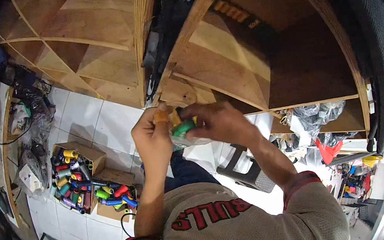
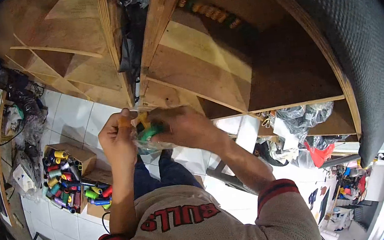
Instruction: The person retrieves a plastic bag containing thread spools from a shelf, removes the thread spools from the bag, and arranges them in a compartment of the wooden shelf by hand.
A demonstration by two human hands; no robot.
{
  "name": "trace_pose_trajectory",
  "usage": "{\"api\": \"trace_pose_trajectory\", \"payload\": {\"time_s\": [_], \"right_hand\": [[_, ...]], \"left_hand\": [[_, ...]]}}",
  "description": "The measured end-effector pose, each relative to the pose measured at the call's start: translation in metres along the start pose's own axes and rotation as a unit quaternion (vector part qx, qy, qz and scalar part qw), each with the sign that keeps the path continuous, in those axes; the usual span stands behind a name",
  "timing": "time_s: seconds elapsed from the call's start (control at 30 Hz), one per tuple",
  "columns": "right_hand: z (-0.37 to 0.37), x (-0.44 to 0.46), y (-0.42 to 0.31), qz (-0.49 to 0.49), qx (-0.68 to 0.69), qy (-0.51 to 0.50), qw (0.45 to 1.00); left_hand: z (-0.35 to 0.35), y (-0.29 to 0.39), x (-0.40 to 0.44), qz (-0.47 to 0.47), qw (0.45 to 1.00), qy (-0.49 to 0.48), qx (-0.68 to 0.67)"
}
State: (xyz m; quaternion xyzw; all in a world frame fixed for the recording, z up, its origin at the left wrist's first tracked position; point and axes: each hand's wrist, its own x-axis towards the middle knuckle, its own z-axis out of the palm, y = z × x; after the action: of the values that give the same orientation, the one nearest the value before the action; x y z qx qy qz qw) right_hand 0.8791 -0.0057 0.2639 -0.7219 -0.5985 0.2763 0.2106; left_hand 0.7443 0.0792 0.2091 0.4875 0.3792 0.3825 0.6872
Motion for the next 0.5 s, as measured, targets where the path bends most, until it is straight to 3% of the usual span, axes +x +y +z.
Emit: {"api": "trace_pose_trajectory", "payload": {"time_s": [0.03,0.1,0.13,0.17,0.2,0.3,0.5], "right_hand": [[-0.011,-0.007,0.004,0.014,0.050,0.041,0.998],[-0.030,-0.024,0.032,0.087,0.122,0.182,0.972],[-0.045,-0.021,0.038,0.027,0.178,0.287,0.941],[-0.069,-0.026,0.056,0.079,-0.043,0.355,0.931],[-0.085,-0.026,0.062,0.182,-0.009,0.399,0.899],[-0.136,-0.016,0.138,0.170,-0.301,0.447,0.825],[-0.179,0.017,0.253,0.214,-0.372,0.443,0.787]], "left_hand": [[0.002,-0.001,0.002,0.034,0.999,0.021,0.012],[-0.003,-0.003,0.002,0.006,1.000,-0.001,0.021],[-0.004,-0.003,0.002,-0.008,1.000,-0.012,0.026],[0.003,0.005,0.001,-0.006,0.999,0.003,0.031],[0.003,0.005,0.001,-0.003,0.999,-0.001,0.032],[0.002,0.002,0.000,-0.002,1.000,-0.016,0.026],[-0.004,-0.005,0.002,-0.008,0.999,-0.021,0.025]]}}
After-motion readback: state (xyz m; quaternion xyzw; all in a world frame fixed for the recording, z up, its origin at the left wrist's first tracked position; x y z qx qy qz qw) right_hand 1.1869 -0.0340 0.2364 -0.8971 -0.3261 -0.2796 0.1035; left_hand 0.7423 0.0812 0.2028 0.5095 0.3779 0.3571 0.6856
